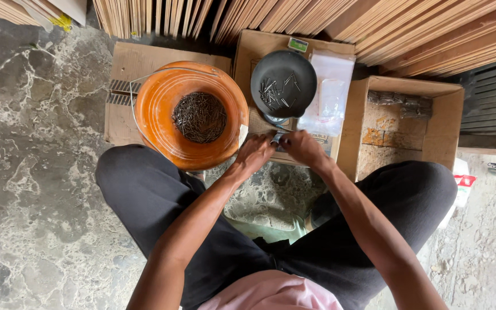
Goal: The person sits cross-legged and repeatedly picks up nails from a black pan, briefly handling them before placing them into an orange bucket. The task continues in a repetitive cycle without visible packaging or final placement.
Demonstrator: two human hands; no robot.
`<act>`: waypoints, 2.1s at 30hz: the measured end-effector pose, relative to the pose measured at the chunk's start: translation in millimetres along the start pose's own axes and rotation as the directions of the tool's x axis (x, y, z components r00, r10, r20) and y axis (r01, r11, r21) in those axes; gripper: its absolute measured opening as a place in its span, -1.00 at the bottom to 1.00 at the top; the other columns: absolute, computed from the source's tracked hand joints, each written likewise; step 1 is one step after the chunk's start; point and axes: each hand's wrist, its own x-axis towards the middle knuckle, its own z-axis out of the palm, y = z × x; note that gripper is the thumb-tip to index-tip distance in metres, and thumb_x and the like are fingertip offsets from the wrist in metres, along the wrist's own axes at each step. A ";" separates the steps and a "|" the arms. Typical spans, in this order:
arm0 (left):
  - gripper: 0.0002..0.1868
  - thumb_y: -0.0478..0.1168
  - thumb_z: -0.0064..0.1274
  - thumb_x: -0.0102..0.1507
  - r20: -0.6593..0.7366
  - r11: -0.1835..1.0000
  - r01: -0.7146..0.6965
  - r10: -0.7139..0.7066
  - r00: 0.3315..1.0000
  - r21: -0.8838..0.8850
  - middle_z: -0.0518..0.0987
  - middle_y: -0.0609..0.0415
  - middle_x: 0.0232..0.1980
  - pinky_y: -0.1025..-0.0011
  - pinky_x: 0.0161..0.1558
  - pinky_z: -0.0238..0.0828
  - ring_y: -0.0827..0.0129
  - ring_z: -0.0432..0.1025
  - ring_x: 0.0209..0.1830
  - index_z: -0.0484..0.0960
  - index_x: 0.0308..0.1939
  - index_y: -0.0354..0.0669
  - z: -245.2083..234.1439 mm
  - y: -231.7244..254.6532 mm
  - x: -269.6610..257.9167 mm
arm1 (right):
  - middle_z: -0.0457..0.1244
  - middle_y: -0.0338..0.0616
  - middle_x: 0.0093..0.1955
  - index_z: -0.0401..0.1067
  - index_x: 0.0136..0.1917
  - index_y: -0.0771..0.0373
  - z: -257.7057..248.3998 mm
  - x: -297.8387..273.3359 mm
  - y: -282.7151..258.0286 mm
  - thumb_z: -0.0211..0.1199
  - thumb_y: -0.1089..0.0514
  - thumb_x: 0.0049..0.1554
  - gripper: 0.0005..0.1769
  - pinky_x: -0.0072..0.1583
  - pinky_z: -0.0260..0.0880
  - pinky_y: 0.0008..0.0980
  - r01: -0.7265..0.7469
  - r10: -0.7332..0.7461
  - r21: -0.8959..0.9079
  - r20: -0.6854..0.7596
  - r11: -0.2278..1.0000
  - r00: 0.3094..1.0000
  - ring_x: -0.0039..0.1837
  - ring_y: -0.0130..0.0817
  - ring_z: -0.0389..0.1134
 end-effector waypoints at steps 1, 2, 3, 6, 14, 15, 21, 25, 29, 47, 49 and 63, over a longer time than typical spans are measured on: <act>-0.89 -0.39 -0.06 0.13 0.000 1.000 0.003 -0.003 1.000 -0.002 0.49 -0.18 -0.22 0.29 -0.46 0.37 0.13 0.44 -0.41 0.56 -0.31 -0.21 -6.2 0.6 2.5 | 0.28 0.16 -0.27 0.43 -0.08 0.33 -8.2 8.7 -3.2 -0.02 0.23 0.14 -0.78 -0.34 0.38 -0.33 0.000 0.000 -0.001 0.004 1.000 1.000 -0.33 -0.18 0.34; -0.88 -0.41 -0.07 0.13 0.003 0.998 -0.031 0.031 1.000 0.055 0.49 -0.15 -0.24 0.33 -0.44 0.35 0.17 0.43 -0.40 0.56 -0.32 -0.21 -12.6 0.9 5.0 | 0.28 0.10 -0.25 0.42 -0.12 0.28 -16.3 17.7 -6.7 0.03 0.20 0.11 -0.83 -0.27 0.40 -0.23 -0.092 0.084 -0.068 -0.111 0.993 0.990 -0.24 -0.13 0.35; -0.86 -0.44 -0.09 0.13 0.007 0.992 -0.063 0.063 0.998 0.113 0.49 -0.12 -0.25 0.36 -0.43 0.33 0.21 0.43 -0.40 0.56 -0.33 -0.20 -19.8 0.5 7.6 | 0.28 0.04 -0.23 0.41 -0.17 0.23 -24.7 27.7 -10.7 0.08 0.16 0.08 -0.87 -0.20 0.42 -0.13 -0.188 0.156 -0.125 -0.229 0.974 0.961 -0.14 -0.08 0.36; -0.89 -0.44 -0.06 0.14 0.006 0.991 -0.064 0.063 0.998 0.115 0.49 -0.13 -0.30 0.37 -0.42 0.34 0.21 0.43 -0.40 0.56 -0.33 -0.24 -35.8 1.8 12.6 | 0.24 -0.10 -0.19 0.42 -0.18 0.17 -14.5 78.4 49.2 0.16 0.12 0.00 -0.88 -0.10 0.42 -0.18 -0.195 0.113 -0.324 -0.253 0.926 0.961 -0.02 -0.14 0.29; -0.92 -0.43 0.04 0.08 -0.047 0.984 -0.046 0.055 0.997 0.171 0.47 -0.03 -0.39 0.40 -0.44 0.29 0.27 0.42 -0.44 0.55 -0.41 -0.18 24.7 -13.7 8.1 | 0.29 -0.04 -0.28 0.49 -0.26 0.23 0.2 132.7 51.2 0.29 -0.05 -0.12 -0.70 -0.12 0.43 -0.20 -0.276 0.222 -0.486 -0.167 0.829 0.961 -0.06 -0.13 0.34; -0.92 -0.43 0.05 0.07 -0.069 0.982 -0.055 0.068 0.995 0.179 0.46 -0.02 -0.41 0.40 -0.45 0.28 0.27 0.42 -0.45 0.54 -0.43 -0.17 26.5 -14.5 8.5 | 0.30 0.00 -0.30 0.50 -0.27 0.24 0.3 133.9 46.9 0.29 -0.03 -0.12 -0.71 -0.15 0.43 -0.16 -0.311 0.258 -0.448 -0.177 0.838 0.950 -0.10 -0.09 0.36; -0.89 -0.42 0.08 0.03 -0.108 0.985 -0.041 0.060 0.992 0.169 0.43 0.00 -0.47 0.42 -0.47 0.25 0.30 0.39 -0.51 0.49 -0.52 -0.16 22.3 -12.1 9.9 | 0.28 0.12 -0.36 0.43 -0.28 0.34 -12.4 140.3 85.5 0.38 0.03 -0.18 -0.66 -0.22 0.40 0.02 -0.391 0.327 -0.095 -0.390 0.916 0.861 -0.20 0.14 0.34; -0.89 -0.44 0.08 0.03 -0.079 0.984 -0.039 0.053 0.995 0.173 0.45 -0.01 -0.44 0.39 -0.45 0.27 0.29 0.41 -0.47 0.51 -0.48 -0.16 30.7 -12.3 8.4 | 0.26 0.31 -0.12 0.24 0.08 0.39 -18.8 137.2 64.2 0.33 0.24 -0.12 -0.48 0.00 0.39 0.01 -0.529 0.483 -0.097 -0.294 0.843 0.824 -0.01 0.24 0.30; -0.89 -0.44 0.09 0.04 -0.070 0.983 -0.030 0.044 0.997 0.179 0.46 -0.01 -0.44 0.40 -0.44 0.28 0.30 0.41 -0.47 0.52 -0.48 -0.15 35.8 -13.0 9.6 | 0.31 0.10 -0.28 0.42 -0.25 0.36 5.9 143.3 81.6 0.24 0.31 -0.11 -0.89 -0.18 0.44 -0.16 -0.570 0.472 -0.253 -0.357 0.782 0.806 -0.15 0.05 0.37; -0.90 -0.42 0.08 0.03 -0.142 0.987 -0.030 0.053 0.988 0.157 0.49 -0.02 -0.41 0.39 -0.43 0.28 0.28 0.43 -0.43 0.55 -0.47 -0.13 33.6 -9.7 9.5 | 0.32 0.08 -0.27 0.44 -0.24 0.34 -2.6 143.4 62.9 0.17 0.25 -0.10 -0.86 -0.14 0.43 -0.14 -0.553 0.484 -0.196 -0.310 0.810 0.819 -0.12 0.03 0.37; -0.90 -0.42 0.07 0.05 -0.137 0.989 -0.027 0.047 0.989 0.145 0.49 -0.01 -0.41 0.40 -0.43 0.28 0.29 0.42 -0.44 0.55 -0.47 -0.13 31.9 -8.4 7.2 | 0.31 0.13 -0.20 0.42 -0.19 0.37 -6.8 144.7 69.7 0.09 0.21 -0.05 -0.80 -0.08 0.42 -0.11 -0.568 0.513 -0.106 -0.319 0.816 0.797 -0.06 0.06 0.35; -0.87 -0.45 0.08 -0.02 -0.142 0.983 -0.032 0.058 0.988 0.178 0.48 0.01 -0.45 0.39 -0.45 0.27 0.29 0.42 -0.46 0.53 -0.50 -0.13 50.0 -17.1 9.4 | 0.32 0.06 -0.28 0.48 -0.23 0.29 18.5 146.1 44.4 0.16 0.11 0.00 -0.80 -0.09 0.44 -0.18 -0.579 0.516 -0.147 -0.316 0.802 0.796 -0.14 -0.02 0.38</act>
